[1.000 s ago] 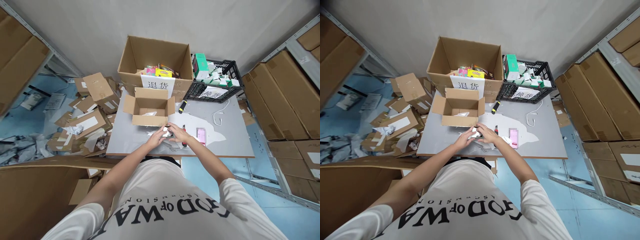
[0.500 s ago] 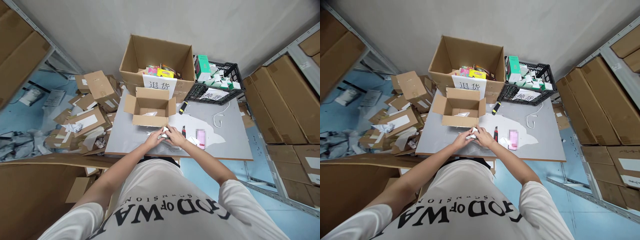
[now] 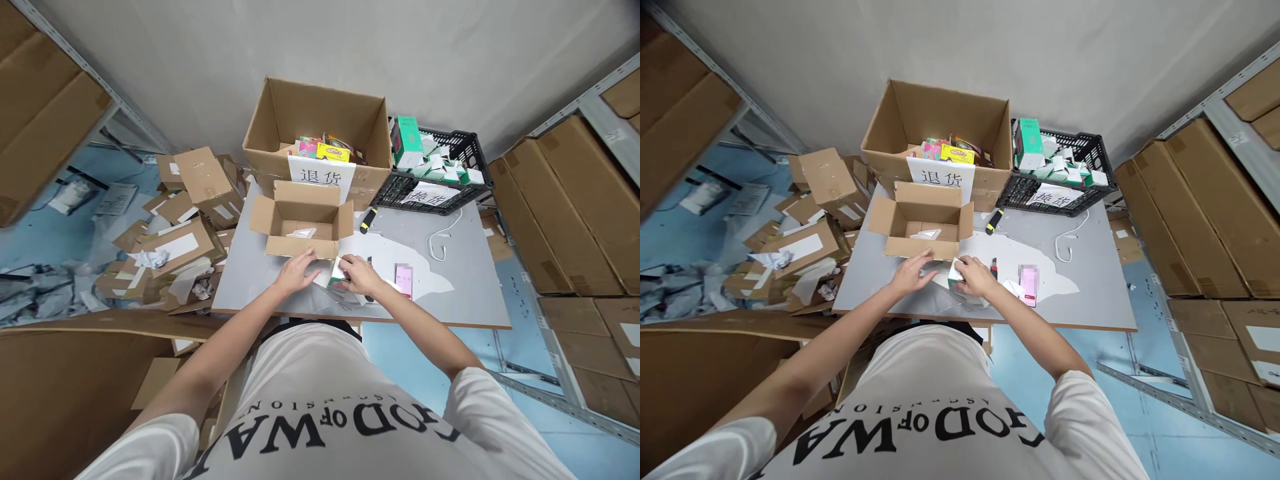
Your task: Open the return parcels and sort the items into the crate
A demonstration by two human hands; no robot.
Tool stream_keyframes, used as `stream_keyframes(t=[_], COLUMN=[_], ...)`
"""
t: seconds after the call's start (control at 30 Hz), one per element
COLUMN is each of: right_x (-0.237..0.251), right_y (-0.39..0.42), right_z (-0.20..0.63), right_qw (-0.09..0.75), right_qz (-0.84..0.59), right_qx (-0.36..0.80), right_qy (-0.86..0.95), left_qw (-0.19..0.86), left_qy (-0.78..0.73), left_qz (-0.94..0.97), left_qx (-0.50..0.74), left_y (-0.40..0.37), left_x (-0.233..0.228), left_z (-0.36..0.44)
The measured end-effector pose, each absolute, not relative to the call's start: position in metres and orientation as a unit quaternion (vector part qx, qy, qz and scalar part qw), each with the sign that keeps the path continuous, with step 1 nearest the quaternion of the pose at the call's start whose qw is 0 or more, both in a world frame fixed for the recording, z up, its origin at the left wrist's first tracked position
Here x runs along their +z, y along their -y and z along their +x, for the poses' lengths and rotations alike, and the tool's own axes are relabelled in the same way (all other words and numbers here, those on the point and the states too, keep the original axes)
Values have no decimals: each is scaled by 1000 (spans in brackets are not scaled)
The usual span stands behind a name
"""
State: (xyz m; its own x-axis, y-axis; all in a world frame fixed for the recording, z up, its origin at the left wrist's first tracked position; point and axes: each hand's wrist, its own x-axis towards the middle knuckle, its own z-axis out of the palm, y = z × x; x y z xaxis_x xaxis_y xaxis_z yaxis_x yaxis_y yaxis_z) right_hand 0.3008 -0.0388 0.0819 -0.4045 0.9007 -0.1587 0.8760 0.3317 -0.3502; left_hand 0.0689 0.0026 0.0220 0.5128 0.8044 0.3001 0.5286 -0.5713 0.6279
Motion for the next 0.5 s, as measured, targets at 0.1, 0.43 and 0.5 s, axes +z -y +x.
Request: stream_keyframes(t=[0.1, 0.43, 0.5], right_x=[118, 251, 249], right_y=[36, -19, -53], right_z=[332, 515, 550], right_qw=[93, 442, 489], right_qz=[-565, -671, -656], right_qx=[200, -162, -233], right_qy=[795, 572, 526], left_qw=[203, 207, 203], left_qy=[-425, -456, -467], left_qz=[837, 820, 818], left_qx=[279, 275, 269], left_y=[-10, -19, -20], left_x=[17, 3, 2], left_z=[70, 82, 82])
